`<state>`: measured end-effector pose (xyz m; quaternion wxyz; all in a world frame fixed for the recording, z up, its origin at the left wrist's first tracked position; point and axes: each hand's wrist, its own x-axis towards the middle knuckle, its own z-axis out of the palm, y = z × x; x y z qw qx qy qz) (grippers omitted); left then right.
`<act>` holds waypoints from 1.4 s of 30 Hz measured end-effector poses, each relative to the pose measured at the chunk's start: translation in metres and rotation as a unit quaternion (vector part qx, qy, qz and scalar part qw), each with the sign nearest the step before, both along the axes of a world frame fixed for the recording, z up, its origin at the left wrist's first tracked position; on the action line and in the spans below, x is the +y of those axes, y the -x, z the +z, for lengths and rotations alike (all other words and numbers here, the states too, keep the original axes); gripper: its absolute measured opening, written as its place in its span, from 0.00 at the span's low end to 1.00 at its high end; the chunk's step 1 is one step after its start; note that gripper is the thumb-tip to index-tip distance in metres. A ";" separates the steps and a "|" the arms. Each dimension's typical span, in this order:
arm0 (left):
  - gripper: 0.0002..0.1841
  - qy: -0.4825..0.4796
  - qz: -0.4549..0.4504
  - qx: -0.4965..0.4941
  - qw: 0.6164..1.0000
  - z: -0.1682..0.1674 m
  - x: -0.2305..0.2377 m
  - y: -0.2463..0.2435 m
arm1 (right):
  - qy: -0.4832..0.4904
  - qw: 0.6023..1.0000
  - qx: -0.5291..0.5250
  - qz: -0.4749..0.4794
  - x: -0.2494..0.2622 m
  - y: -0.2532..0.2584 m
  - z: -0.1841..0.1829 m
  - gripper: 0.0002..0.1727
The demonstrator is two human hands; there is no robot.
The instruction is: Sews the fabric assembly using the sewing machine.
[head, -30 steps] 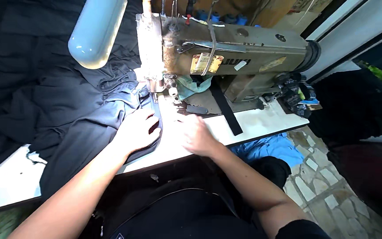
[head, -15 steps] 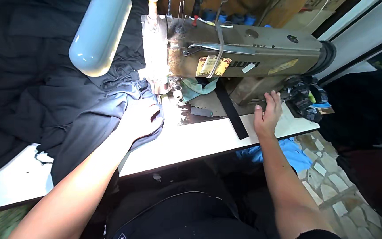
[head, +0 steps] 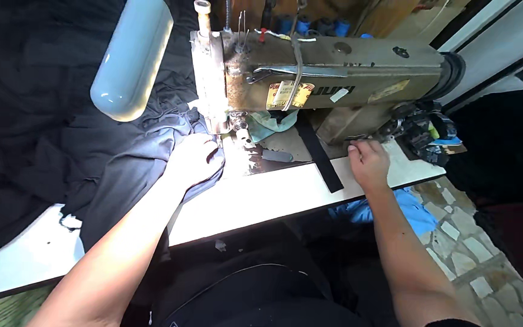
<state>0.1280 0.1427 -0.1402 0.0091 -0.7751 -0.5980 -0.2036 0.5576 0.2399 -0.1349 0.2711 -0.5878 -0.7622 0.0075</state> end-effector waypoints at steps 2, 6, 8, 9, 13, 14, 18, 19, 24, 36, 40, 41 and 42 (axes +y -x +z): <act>0.23 0.004 0.002 -0.005 1.000 0.002 -0.002 -0.002 | -0.018 1.000 0.020 -0.001 -0.001 -0.005 0.019 0.26; 0.23 0.000 0.009 -0.001 1.000 0.002 -0.002 -0.003 | -0.161 0.984 0.068 -0.026 0.016 -0.017 0.060 0.27; 0.24 -0.001 0.012 0.005 1.000 -0.001 -0.001 -0.002 | -0.164 0.981 0.092 -0.057 0.034 -0.027 0.091 0.31; 0.24 -0.005 0.012 0.007 1.000 -0.001 -0.001 -0.002 | -0.151 0.980 0.111 -0.073 0.046 -0.032 0.109 0.33; 0.23 -0.015 0.016 -0.007 1.000 0.000 -0.001 -0.004 | -0.034 0.966 0.220 -0.134 0.104 -0.046 0.157 0.36; 0.23 -0.019 0.019 -0.009 1.000 -0.001 -0.001 -0.004 | 0.008 0.958 0.247 -0.144 0.118 -0.050 0.160 0.35; 0.29 0.015 0.053 -0.033 0.998 0.002 -0.002 -0.007 | 0.018 0.942 0.298 -0.156 0.133 -0.053 0.140 0.30; 0.33 0.036 0.069 -0.037 0.996 0.005 -0.001 -0.008 | -0.018 0.934 0.329 -0.139 0.130 -0.053 0.127 0.29; 0.20 0.069 0.086 -0.004 0.994 0.015 0.004 -0.002 | -0.085 0.868 0.488 -0.039 0.119 -0.061 0.082 0.24; 0.15 0.196 0.134 0.120 0.964 0.050 0.011 0.007 | -0.020 0.949 0.269 -0.162 0.106 -0.067 0.140 0.31; 0.16 0.239 0.127 0.120 0.955 0.065 0.012 0.004 | -0.139 0.909 0.356 0.167 0.008 0.011 0.146 0.17; 0.19 0.222 0.121 0.115 0.961 0.061 0.013 0.007 | -0.065 0.879 0.388 0.270 -0.018 0.044 0.128 0.12; 0.21 0.208 0.114 0.120 0.964 0.058 0.014 0.011 | 0.054 0.844 0.409 0.342 -0.037 0.080 0.106 0.11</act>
